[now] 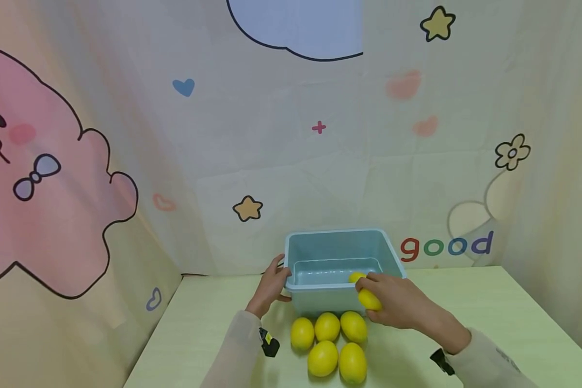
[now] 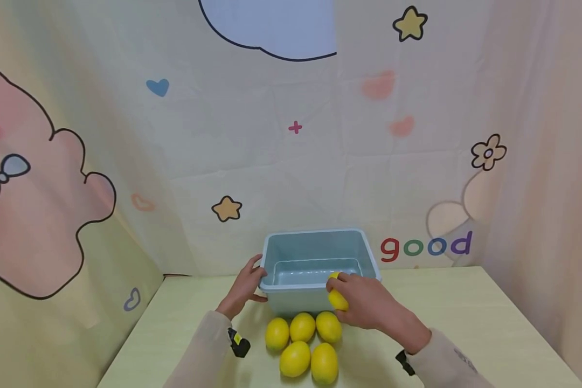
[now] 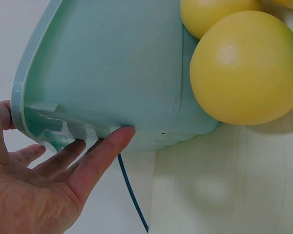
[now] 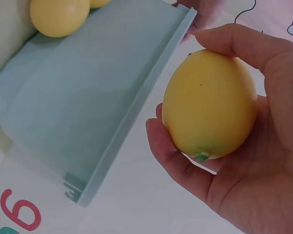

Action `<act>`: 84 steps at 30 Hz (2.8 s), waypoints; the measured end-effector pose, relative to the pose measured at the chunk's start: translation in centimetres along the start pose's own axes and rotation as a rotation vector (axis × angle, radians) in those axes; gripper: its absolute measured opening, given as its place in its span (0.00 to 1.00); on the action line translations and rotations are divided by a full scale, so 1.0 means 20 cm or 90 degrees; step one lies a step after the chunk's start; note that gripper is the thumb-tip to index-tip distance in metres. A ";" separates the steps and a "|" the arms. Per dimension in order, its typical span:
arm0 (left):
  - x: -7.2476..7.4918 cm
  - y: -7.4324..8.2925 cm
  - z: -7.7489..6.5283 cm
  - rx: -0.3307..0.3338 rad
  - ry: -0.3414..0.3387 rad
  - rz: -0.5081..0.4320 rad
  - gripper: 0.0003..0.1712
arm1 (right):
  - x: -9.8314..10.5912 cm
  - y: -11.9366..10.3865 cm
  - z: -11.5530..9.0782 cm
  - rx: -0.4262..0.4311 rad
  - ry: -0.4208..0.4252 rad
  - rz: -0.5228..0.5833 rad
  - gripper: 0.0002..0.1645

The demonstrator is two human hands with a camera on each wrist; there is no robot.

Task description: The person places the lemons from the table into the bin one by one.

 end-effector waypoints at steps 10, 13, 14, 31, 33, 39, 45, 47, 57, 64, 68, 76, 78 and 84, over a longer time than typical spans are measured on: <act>0.00 0.00 0.00 -0.003 0.000 0.001 0.38 | 0.07 0.01 0.10 -0.002 0.039 -0.013 0.21; 0.00 0.00 -0.01 -0.001 -0.003 0.000 0.38 | 0.10 0.01 0.13 -0.006 0.040 -0.009 0.20; 0.00 0.00 -0.01 -0.001 -0.004 0.000 0.38 | 0.11 0.01 0.14 -0.007 0.038 -0.008 0.20; 0.00 0.01 -0.02 0.004 -0.001 0.004 0.39 | 0.22 0.02 0.32 -0.003 0.046 0.001 0.20; 0.00 0.01 -0.01 0.001 -0.003 0.003 0.39 | 0.22 0.02 0.34 -0.003 0.042 0.005 0.20; 0.00 0.00 0.00 0.002 0.000 0.005 0.38 | 0.22 0.04 0.40 -0.016 0.025 0.016 0.22; 0.00 0.00 0.00 -0.001 0.005 0.005 0.38 | 0.22 0.06 0.47 -0.025 0.011 0.016 0.23; 0.01 0.00 0.00 -0.001 0.006 0.004 0.38 | 0.23 0.07 0.49 -0.025 0.007 0.014 0.23; 0.00 0.02 -0.01 -0.004 0.001 0.006 0.38 | 0.23 0.12 0.59 -0.052 -0.041 0.002 0.24; 0.01 -0.01 0.00 0.004 0.003 0.003 0.38 | 0.24 0.14 0.63 -0.070 -0.080 0.009 0.24; 0.00 -0.01 0.00 0.003 0.002 0.004 0.37 | 0.21 0.17 0.66 -0.082 -0.109 0.011 0.25; 0.00 0.00 0.00 0.002 0.006 0.006 0.38 | 0.14 0.22 0.72 -0.117 -0.164 0.041 0.26; 0.00 0.00 0.00 0.004 0.006 0.007 0.38 | 0.12 0.23 0.73 -0.124 -0.182 0.047 0.27; 0.00 0.01 -0.01 0.009 0.011 0.011 0.38 | 0.09 0.23 0.76 -0.133 -0.226 0.079 0.28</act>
Point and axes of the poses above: each hand's wrist, its own z-axis towards the middle knuckle, its own x-axis out of the back of the hand, y = z × x, the point moved 1 cm from there along z, towards the middle knuckle, and after that the axes turned 13 degrees about -z, right-handed, at the moved point
